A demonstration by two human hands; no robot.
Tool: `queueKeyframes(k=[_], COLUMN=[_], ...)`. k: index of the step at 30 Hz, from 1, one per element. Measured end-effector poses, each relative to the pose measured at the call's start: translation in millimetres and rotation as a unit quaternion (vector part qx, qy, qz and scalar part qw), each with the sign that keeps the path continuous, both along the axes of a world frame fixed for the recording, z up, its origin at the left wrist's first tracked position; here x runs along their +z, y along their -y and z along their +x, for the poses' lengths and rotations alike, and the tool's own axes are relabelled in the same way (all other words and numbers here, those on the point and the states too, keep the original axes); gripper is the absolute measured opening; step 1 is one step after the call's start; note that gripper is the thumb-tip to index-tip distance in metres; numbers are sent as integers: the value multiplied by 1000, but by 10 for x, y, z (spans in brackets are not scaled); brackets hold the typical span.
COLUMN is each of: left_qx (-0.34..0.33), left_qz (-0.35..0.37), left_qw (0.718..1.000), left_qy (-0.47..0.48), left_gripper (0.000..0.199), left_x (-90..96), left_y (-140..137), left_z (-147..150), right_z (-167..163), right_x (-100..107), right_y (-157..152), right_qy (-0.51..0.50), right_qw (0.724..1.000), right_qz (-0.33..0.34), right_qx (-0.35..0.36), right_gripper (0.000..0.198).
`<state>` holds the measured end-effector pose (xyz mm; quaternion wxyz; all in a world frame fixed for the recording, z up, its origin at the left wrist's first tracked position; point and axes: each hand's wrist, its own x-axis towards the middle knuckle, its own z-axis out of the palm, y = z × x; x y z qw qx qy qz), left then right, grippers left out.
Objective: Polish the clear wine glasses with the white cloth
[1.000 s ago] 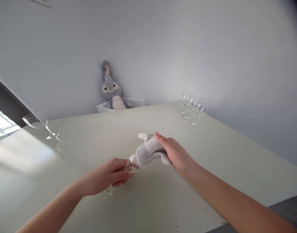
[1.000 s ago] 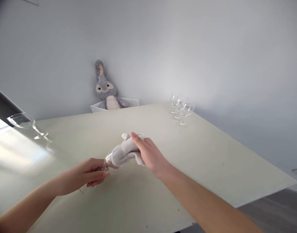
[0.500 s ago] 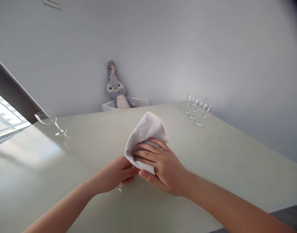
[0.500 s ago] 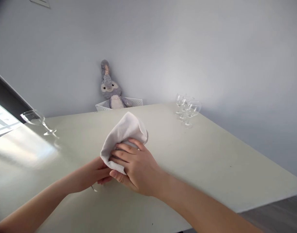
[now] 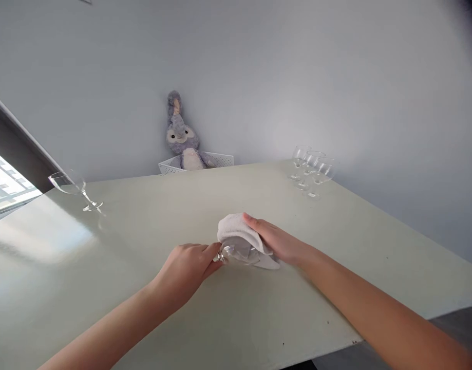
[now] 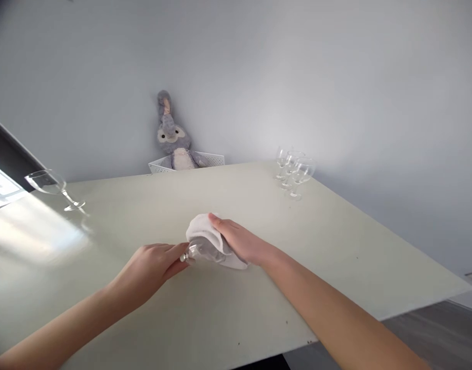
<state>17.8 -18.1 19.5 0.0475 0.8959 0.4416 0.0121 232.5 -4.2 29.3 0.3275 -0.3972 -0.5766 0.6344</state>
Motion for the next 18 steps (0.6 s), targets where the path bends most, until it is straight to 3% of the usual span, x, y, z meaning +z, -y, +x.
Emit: queueKeyframes(k=[5, 9, 14, 18], left_qx=[19, 39, 36, 98], left_qz=[99, 206, 267, 255], left_qw=[995, 977, 962, 960], left_qy=[-9, -26, -39, -60], left_gripper=[25, 25, 30, 29], left_x=[-9, -28, -35, -11], left_y=[-10, -49, -111, -151], left_z=[-24, -60, -124, -121], right_z=[-76, -143, -165, -152], right_x=[-18, -50, -46, 9], right_y=[-27, -12, 14, 15], right_qy=[-138, -220, -214, -199], right_qw=[975, 940, 935, 933], right_qz=[-169, -258, -279, -281], right_qx=[-39, -47, -47, -104], right_gripper=[38, 33, 28, 22])
